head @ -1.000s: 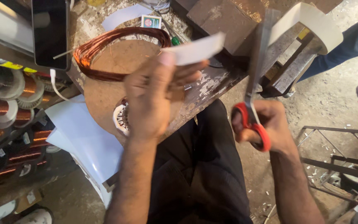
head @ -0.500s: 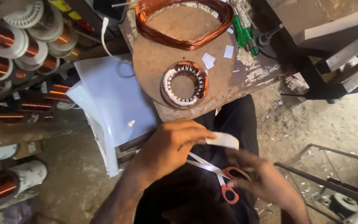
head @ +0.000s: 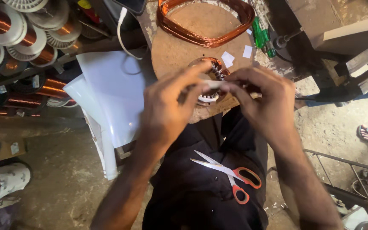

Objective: The person cuts small rectangular pieces from a white strip using scissors and places them between the copper windings of a toroidal coil. They repeat this process multiple times, inserting the pieces into the gaps of the coil.

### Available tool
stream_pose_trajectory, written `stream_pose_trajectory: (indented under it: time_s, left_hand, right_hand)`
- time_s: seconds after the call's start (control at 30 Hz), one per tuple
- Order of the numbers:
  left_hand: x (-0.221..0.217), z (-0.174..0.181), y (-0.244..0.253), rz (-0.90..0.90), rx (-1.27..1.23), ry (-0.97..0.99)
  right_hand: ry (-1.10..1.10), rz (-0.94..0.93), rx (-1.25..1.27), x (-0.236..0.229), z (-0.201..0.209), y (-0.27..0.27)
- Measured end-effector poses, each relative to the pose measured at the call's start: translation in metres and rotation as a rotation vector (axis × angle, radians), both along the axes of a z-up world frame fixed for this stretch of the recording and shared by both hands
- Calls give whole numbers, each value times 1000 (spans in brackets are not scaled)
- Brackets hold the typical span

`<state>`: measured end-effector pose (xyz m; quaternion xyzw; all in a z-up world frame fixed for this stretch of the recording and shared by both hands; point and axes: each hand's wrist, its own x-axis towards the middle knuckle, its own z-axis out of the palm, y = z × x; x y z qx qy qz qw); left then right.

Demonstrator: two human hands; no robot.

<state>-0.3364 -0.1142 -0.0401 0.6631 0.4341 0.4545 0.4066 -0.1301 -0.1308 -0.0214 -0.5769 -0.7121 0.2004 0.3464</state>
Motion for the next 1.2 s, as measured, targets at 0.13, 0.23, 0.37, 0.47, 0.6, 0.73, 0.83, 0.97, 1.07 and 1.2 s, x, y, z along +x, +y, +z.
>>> stream_pose_trajectory:
  time_s: [0.13,0.23,0.37,0.47,0.6,0.73,0.83,0.97,1.07,1.2]
  left_hand:
    - [7,-13,18,181,263,261]
    - [15,-25,27,249,297,405]
    - [22,-38,33,245,408,523]
    - [21,-40,37,228,419,546]
    - [24,-39,44,196,302,530]
    - [27,-38,48,191,335,512]
    - [28,-38,51,171,377,545]
    - [27,-44,59,82,423,576]
    - [33,-49,65,16,498,762]
    - [31,-55,65,10,577,759]
  right_hand:
    - [-107,-47,100,-7,-12,26]
    - [-283,-37,215,-7,-25,38]
    - [-236,-66,141,-7,-37,43]
    - [-156,-88,98,-10,-38,44]
    - [-129,-70,69,-12,-34,45]
    - [-138,-64,76,-11,-35,48]
    - [-157,-49,49,-8,-38,50]
    - [-326,4,177,1,-42,55]
    - [-317,115,290,5,-40,57]
    - [-309,163,205,3,-44,57]
